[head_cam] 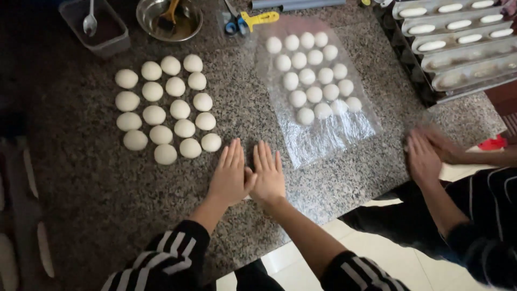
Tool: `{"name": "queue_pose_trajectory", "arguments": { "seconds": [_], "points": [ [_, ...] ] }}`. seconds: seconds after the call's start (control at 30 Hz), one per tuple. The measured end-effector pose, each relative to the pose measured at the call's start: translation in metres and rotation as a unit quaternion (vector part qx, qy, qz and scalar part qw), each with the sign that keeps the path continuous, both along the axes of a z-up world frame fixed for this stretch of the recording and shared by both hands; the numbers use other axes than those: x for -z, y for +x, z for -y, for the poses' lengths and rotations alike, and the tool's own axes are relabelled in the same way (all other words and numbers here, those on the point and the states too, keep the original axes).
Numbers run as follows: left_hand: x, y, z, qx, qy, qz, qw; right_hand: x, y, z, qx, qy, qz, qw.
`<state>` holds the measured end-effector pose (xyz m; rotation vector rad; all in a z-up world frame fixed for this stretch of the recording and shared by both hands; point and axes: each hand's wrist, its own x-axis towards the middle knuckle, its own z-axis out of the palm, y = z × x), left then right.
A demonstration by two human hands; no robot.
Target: The person shapes small dough balls into long bread sticks by rolling them on a counter and then places them onto a specialized baking tray. The video also includes a segment where the person scoops rice from a cooker into a bowl.
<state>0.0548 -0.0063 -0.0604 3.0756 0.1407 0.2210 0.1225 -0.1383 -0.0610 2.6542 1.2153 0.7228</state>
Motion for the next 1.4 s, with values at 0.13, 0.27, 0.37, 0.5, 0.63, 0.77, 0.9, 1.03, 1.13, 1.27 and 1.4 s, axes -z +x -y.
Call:
{"name": "queue_pose_trajectory", "arguments": {
  "seconds": [0.13,0.27,0.37,0.5,0.63,0.77,0.9,1.03,1.13,1.27,1.4],
  "points": [
    [-0.001,-0.070,0.033,0.085,-0.023,-0.060,0.994,-0.019,-0.072,0.037,-0.085,-0.019,-0.078,0.993],
    [0.016,-0.170,0.082,0.138,-0.172,0.015,0.975,0.039,-0.155,0.118,-0.150,0.052,-0.290,0.944],
    [0.023,-0.106,0.054,0.106,-0.023,0.037,0.993,0.015,-0.093,0.065,-0.127,-0.131,-0.033,0.983],
    [0.002,-0.009,-0.001,0.059,-0.008,-0.064,0.996,-0.087,-0.003,-0.009,-0.024,-0.384,-0.308,0.870],
    [-0.002,-0.017,-0.010,0.099,-0.091,-0.017,0.991,-0.003,0.005,0.023,-0.079,-0.013,-0.252,0.964],
    [-0.002,-0.117,0.038,0.163,-0.264,0.039,0.950,0.019,-0.076,0.097,-0.220,0.023,-0.286,0.932],
    [0.001,-0.172,0.058,0.175,-0.298,0.031,0.938,0.020,-0.097,0.147,-0.248,0.081,-0.414,0.872],
    [0.014,-0.159,0.066,0.082,-0.275,-0.039,0.957,0.026,-0.070,0.165,-0.204,0.084,-0.358,0.907],
    [0.034,-0.150,0.072,0.066,-0.270,-0.054,0.959,0.006,-0.054,0.151,-0.213,0.101,-0.452,0.861],
    [0.046,-0.150,0.056,0.042,-0.474,-0.131,0.870,-0.020,-0.049,0.128,0.010,0.036,-0.653,0.756],
    [0.063,-0.195,0.019,0.024,-0.513,-0.101,0.852,-0.053,-0.072,0.072,-0.062,-0.013,-0.633,0.771]
  ]
}}
